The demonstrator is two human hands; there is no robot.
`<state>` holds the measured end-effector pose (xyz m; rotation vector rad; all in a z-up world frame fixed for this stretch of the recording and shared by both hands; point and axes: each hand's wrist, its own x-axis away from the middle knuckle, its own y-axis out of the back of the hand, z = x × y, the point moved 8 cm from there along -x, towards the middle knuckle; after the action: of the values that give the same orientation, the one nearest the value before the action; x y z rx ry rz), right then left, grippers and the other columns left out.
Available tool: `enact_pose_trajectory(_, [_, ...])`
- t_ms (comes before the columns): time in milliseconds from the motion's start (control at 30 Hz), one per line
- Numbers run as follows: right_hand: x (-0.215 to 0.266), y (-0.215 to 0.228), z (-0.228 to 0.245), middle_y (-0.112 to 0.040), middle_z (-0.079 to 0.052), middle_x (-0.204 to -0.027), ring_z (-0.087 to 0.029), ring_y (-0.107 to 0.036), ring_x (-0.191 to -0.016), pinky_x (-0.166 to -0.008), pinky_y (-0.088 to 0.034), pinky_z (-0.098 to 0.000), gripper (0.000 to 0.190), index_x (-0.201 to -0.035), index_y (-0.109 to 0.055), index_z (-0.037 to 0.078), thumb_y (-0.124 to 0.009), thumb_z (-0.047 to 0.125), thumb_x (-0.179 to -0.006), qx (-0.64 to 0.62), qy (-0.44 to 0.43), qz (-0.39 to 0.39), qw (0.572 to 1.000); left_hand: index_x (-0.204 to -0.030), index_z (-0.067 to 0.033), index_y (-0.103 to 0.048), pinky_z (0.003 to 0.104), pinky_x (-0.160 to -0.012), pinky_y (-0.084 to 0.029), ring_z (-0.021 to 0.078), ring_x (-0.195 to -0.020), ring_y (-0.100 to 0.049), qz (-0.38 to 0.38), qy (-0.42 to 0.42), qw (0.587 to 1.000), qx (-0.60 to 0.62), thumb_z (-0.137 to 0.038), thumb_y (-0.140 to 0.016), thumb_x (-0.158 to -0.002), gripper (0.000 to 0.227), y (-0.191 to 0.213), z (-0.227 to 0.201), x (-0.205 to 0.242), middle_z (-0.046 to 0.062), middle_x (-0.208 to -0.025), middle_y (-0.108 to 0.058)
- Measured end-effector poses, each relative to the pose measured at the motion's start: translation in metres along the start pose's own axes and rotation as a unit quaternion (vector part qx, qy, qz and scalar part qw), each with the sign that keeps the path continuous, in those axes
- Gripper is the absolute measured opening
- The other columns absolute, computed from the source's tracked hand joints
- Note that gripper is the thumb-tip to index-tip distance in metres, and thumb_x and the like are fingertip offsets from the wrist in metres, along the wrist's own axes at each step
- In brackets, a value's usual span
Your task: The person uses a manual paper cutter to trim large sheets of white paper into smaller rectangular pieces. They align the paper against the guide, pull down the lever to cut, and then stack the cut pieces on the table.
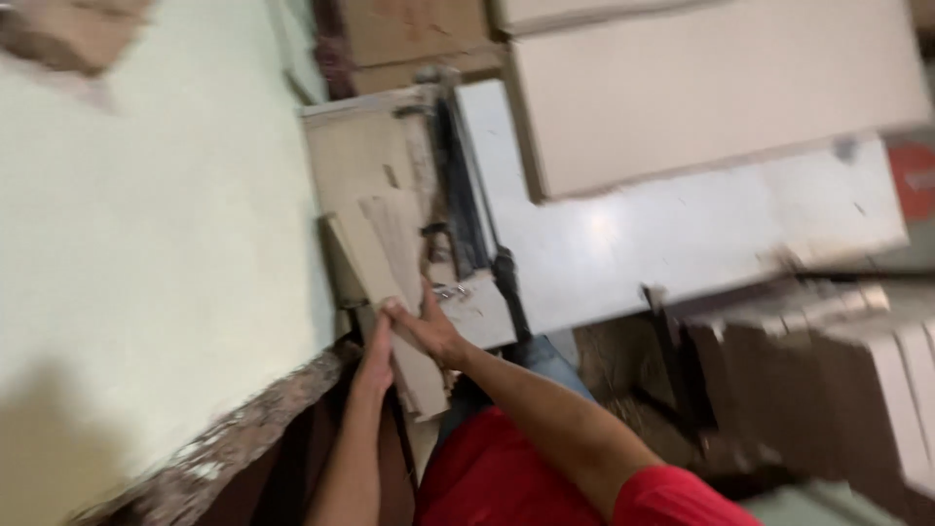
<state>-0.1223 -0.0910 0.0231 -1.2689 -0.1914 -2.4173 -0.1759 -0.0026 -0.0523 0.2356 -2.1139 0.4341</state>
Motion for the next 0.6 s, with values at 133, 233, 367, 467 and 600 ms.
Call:
enact_pose_trajectory(133, [0.078,0.017,0.048,-0.031,-0.033,-0.158,-0.045,-0.039,-0.145,-0.12,-0.033,-0.054,0.121,-0.165,-0.01,0.008,-0.064,0.073,-0.077,0.035,0.135,-0.049,0.989,-0.165,-0.0192,-0.015,0.053,-0.127,-0.014,0.0354,-0.156,-0.019,-0.009,-0.044,0.997,-0.059,-0.071,-0.039,-0.097,0.088,-0.042,-0.046,0.069,0.015,-0.171,-0.013])
enact_pose_trajectory(233, [0.132,0.034,0.082,-0.037,-0.032,-0.149,-0.051,-0.043,-0.137,-0.115,-0.034,-0.057,0.119,-0.162,-0.017,0.002,-0.064,0.071,-0.077,0.095,0.295,-0.089,0.946,-0.156,-0.0162,-0.031,0.046,-0.123,-0.023,0.0286,-0.142,-0.039,0.063,-0.026,0.997,0.02,-0.069,-0.045,-0.085,0.09,-0.06,-0.059,0.094,0.013,-0.157,-0.037])
enact_pose_trajectory(367, [0.194,0.066,0.104,-0.029,-0.031,-0.157,-0.053,-0.033,-0.145,-0.122,-0.023,-0.0588,0.113,-0.165,-0.018,0.012,-0.066,0.071,-0.081,0.161,0.52,-0.163,0.823,-0.148,-0.0074,-0.046,0.049,-0.108,-0.041,0.0312,-0.121,-0.06,0.139,-0.084,0.978,0.13,-0.037,-0.067,-0.072,0.085,-0.064,-0.045,0.092,0.016,-0.137,-0.061])
enact_pose_trajectory(467, [0.218,0.11,0.109,-0.017,-0.026,-0.167,-0.043,-0.026,-0.152,-0.124,-0.018,-0.0589,0.11,-0.167,-0.011,0.014,-0.068,0.064,-0.088,0.067,0.568,-0.082,0.817,-0.15,-0.0082,-0.041,0.061,-0.092,-0.05,0.0434,-0.108,-0.065,0.137,-0.187,0.969,0.085,0.006,-0.083,-0.067,0.094,-0.063,-0.019,0.047,0.022,-0.13,-0.062])
enact_pose_trajectory(600, [0.182,0.192,0.043,-0.018,-0.027,-0.166,-0.038,-0.02,-0.153,-0.123,-0.015,-0.0611,0.122,-0.166,-0.001,0.009,-0.065,0.073,-0.084,0.042,0.544,-0.076,0.835,-0.154,-0.0053,-0.029,0.06,-0.102,-0.041,0.0426,-0.122,-0.055,0.182,-0.298,0.936,-0.036,-0.005,-0.085,-0.068,0.102,-0.208,-0.096,0.124,0.023,-0.138,-0.054])
